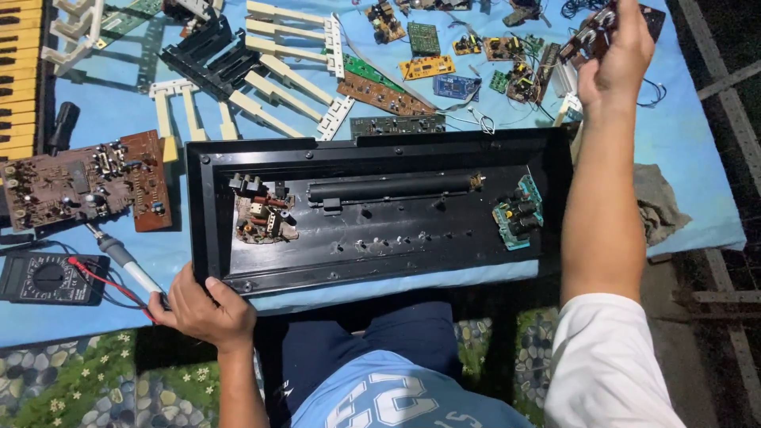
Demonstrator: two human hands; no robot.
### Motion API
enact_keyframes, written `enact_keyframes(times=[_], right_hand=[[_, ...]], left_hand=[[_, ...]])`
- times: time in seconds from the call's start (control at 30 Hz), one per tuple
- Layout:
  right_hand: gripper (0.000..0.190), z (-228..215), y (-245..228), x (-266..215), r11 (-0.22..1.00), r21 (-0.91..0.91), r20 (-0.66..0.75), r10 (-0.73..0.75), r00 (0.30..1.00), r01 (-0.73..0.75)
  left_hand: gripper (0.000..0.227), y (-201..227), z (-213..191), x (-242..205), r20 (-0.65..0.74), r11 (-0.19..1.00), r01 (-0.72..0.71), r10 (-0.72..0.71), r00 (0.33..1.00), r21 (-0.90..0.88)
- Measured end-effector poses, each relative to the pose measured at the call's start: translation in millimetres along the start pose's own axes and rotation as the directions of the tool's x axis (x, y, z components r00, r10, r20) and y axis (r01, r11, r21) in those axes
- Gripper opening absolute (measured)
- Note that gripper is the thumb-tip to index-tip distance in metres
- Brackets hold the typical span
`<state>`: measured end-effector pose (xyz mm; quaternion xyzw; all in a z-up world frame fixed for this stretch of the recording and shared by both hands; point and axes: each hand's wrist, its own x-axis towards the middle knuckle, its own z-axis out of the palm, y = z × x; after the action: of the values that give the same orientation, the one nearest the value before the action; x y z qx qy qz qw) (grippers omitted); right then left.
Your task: The person places various electronic components, including circuit boards and a motor assembly, into a black rectangular casing. They arrange the parts inside the casing, moving them around to fit them in place.
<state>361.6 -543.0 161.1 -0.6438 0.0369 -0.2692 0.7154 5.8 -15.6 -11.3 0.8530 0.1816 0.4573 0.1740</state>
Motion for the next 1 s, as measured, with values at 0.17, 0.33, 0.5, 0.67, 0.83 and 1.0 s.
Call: enact_keyframes(times=[0.17, 0.33, 0.5, 0.67, 0.83, 1.0], right_hand=[[0.03, 14.7, -20.5, -37.4, 0.977, -0.087, 0.189, -0.173, 0.967, 0.192], [0.017, 9.2, -14.8, -38.9, 0.671, -0.128, 0.434, -0.624, 0.65, 0.73], [0.015, -18.1, 6.9, -12.5, 0.702, -0.297, 0.437, -0.503, 0.746, 0.647], [0.017, -35.3, 18.4, -1.2, 0.645, -0.334, 0.413, -0.556, 0.722, 0.688], [0.029, -55.3, 40.5, 19.8, 0.514, -0.574, 0.184, -0.677, 0.712, 0.637], [0.042, -41.8, 27.6, -3.9, 0.692, -0.582, 0.045, -0.498, 0.866, 0.427]], left_hand=[[0.043, -1.1, -0.1, -0.4, 0.001, 1.0, -0.008, 0.008, 1.0, 0.007], [0.045, -0.4, -1.2, -0.3, 0.012, 1.0, -0.009, 0.009, 1.0, 0.004], [0.045, 0.7, -0.4, -0.2, 0.004, 1.0, 0.001, -0.001, 1.0, 0.005], [0.044, 2.5, -2.0, 0.7, 0.001, 1.0, -0.002, 0.002, 1.0, 0.0], [0.047, 1.0, -3.0, 1.1, 0.008, 0.999, -0.036, 0.036, 0.999, 0.004], [0.042, -6.4, 1.8, -4.4, 0.003, 0.999, -0.036, 0.036, 0.999, 0.014]])
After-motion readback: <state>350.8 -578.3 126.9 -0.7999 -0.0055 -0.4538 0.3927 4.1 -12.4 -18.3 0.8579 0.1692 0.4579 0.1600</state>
